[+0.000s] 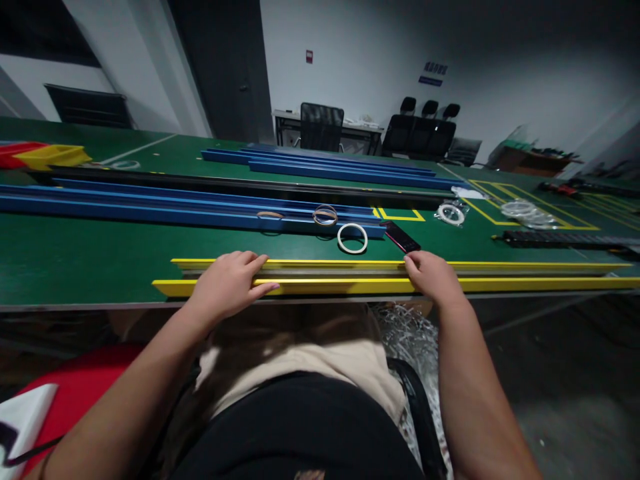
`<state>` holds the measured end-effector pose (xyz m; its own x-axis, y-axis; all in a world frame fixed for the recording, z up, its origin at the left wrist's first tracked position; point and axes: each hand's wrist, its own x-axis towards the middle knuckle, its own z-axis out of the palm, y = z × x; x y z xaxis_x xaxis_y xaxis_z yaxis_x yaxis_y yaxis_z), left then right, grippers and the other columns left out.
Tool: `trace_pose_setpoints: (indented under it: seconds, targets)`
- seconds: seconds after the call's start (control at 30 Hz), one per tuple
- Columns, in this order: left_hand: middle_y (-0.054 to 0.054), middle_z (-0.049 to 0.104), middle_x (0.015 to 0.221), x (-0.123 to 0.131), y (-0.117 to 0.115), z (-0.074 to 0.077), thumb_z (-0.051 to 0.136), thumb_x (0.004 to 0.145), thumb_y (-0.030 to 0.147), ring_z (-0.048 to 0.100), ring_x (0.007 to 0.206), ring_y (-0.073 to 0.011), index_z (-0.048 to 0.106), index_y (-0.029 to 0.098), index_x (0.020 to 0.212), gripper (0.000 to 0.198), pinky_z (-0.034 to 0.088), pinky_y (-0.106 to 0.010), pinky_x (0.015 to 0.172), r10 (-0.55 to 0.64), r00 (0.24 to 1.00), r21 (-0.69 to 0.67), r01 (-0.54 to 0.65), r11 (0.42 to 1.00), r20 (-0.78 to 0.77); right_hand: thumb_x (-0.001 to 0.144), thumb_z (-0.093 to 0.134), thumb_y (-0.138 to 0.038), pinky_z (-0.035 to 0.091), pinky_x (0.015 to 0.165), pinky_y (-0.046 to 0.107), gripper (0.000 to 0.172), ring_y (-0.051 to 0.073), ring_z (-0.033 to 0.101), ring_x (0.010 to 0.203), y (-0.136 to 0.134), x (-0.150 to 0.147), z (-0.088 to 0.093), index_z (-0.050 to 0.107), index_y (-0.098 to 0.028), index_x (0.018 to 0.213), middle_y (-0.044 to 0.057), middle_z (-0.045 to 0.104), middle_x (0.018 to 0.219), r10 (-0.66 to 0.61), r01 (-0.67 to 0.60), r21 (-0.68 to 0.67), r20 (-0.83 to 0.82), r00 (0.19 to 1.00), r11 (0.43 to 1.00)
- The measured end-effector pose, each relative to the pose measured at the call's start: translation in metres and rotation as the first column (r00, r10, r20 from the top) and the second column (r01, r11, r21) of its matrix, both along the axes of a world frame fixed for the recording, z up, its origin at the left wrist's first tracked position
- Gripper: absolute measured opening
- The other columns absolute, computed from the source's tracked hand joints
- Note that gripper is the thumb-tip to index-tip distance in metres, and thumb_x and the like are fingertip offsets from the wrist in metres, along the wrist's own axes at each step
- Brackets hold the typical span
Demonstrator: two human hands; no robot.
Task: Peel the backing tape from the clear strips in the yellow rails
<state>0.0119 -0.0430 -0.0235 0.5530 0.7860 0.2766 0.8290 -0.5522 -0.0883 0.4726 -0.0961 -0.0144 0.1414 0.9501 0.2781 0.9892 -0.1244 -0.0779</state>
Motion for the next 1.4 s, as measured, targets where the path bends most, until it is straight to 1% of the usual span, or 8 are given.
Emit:
trace_pose_setpoints:
  seconds: [0.17, 0.33, 0.7, 1.0, 1.17, 1.27, 1.33, 1.4]
  targets:
    - [-0.013, 0.068, 0.106, 0.029, -0.006, 0.003, 0.046, 0.092, 0.067, 0.061, 0.100, -0.0312, 0.063, 0.019, 0.125, 0.060, 0.043, -0.042, 0.090, -0.008, 1.000, 0.020, 0.008, 1.000, 0.009, 0.091, 0.043, -0.032, 0.044, 0.073, 0.031, 0.038, 0.025, 0.067, 0.091, 0.039, 0.049, 0.008, 0.073, -0.025, 0.113, 0.008, 0.076, 0.103, -0.161, 0.164, 0.045, -0.067, 0.985, 0.985]
    - [-0.013, 0.067, 0.108, 0.032, -0.007, 0.000, 0.045, 0.092, 0.068, 0.060, 0.101, -0.0315, 0.062, 0.019, 0.128, 0.063, 0.043, -0.042, 0.090, 0.006, 0.999, 0.037, -0.007, 0.999, 0.035, 0.086, 0.046, -0.028, 0.047, 0.090, 0.034, 0.048, 0.027, 0.066, 0.108, 0.076, 0.087, 0.000, 0.071, -0.026, 0.128, 0.009, 0.073, 0.120, -0.152, 0.140, -0.182, -0.054, 0.987, 0.973]
    - [-0.014, 0.068, 0.108, 0.030, -0.006, -0.004, 0.043, 0.093, 0.068, 0.061, 0.099, -0.0323, 0.062, 0.017, 0.131, 0.067, 0.044, -0.043, 0.088, -0.003, 0.999, 0.053, 0.000, 0.999, 0.043, 0.087, 0.047, -0.033, 0.050, 0.091, 0.034, 0.051, 0.028, 0.067, 0.109, 0.088, 0.094, -0.011, 0.068, -0.027, 0.133, 0.007, 0.072, 0.125, -0.133, 0.109, -0.345, -0.046, 0.990, 0.932]
    - [-0.014, 0.068, 0.109, 0.028, -0.003, -0.007, 0.044, 0.092, 0.070, 0.061, 0.101, -0.0317, 0.063, 0.019, 0.130, 0.066, 0.043, -0.042, 0.090, -0.007, 0.998, 0.057, 0.003, 0.998, 0.066, 0.088, 0.047, -0.033, 0.049, 0.092, 0.032, 0.049, 0.026, 0.068, 0.107, 0.090, 0.092, -0.012, 0.069, -0.024, 0.132, 0.009, 0.072, 0.126, -0.122, 0.094, -0.365, -0.052, 0.991, 0.926]
    - [-0.014, 0.068, 0.110, 0.028, -0.005, -0.007, 0.042, 0.092, 0.071, 0.062, 0.100, -0.0316, 0.062, 0.019, 0.130, 0.067, 0.044, -0.042, 0.089, -0.001, 0.999, 0.067, -0.001, 0.998, 0.043, 0.089, 0.046, -0.030, 0.048, 0.094, 0.034, 0.050, 0.027, 0.065, 0.113, 0.082, 0.090, -0.008, 0.068, -0.023, 0.133, 0.010, 0.070, 0.128, -0.163, 0.143, -0.280, -0.049, 0.985, 0.949]
    - [-0.014, 0.068, 0.110, 0.028, -0.005, -0.006, 0.042, 0.092, 0.071, 0.061, 0.101, -0.0317, 0.062, 0.018, 0.130, 0.068, 0.044, -0.042, 0.090, -0.006, 0.998, 0.068, 0.002, 0.998, 0.058, 0.090, 0.044, -0.029, 0.048, 0.092, 0.037, 0.048, 0.029, 0.065, 0.111, 0.070, 0.078, 0.003, 0.067, -0.024, 0.132, 0.012, 0.071, 0.125, -0.241, 0.234, -0.104, -0.059, 0.969, 0.967]
    - [-0.014, 0.068, 0.109, 0.028, -0.005, -0.006, 0.043, 0.092, 0.070, 0.061, 0.100, -0.0317, 0.063, 0.019, 0.129, 0.067, 0.044, -0.042, 0.089, -0.006, 0.997, 0.061, 0.001, 0.998, 0.072, 0.092, 0.043, -0.029, 0.048, 0.088, 0.037, 0.043, 0.028, 0.066, 0.105, 0.059, 0.052, 0.012, 0.070, -0.024, 0.125, 0.011, 0.073, 0.118, -0.256, 0.263, 0.058, -0.101, 0.961, 0.963]
    - [-0.014, 0.068, 0.108, 0.029, -0.005, -0.006, 0.044, 0.091, 0.070, 0.062, 0.099, -0.0317, 0.064, 0.019, 0.128, 0.066, 0.044, -0.043, 0.089, -0.003, 0.996, 0.052, -0.002, 0.999, 0.084, 0.095, 0.041, -0.030, 0.047, 0.085, 0.034, 0.039, 0.026, 0.066, 0.102, 0.046, 0.009, 0.018, 0.071, -0.022, 0.117, 0.010, 0.074, 0.113, -0.133, 0.154, 0.164, -0.134, 0.982, 0.974]
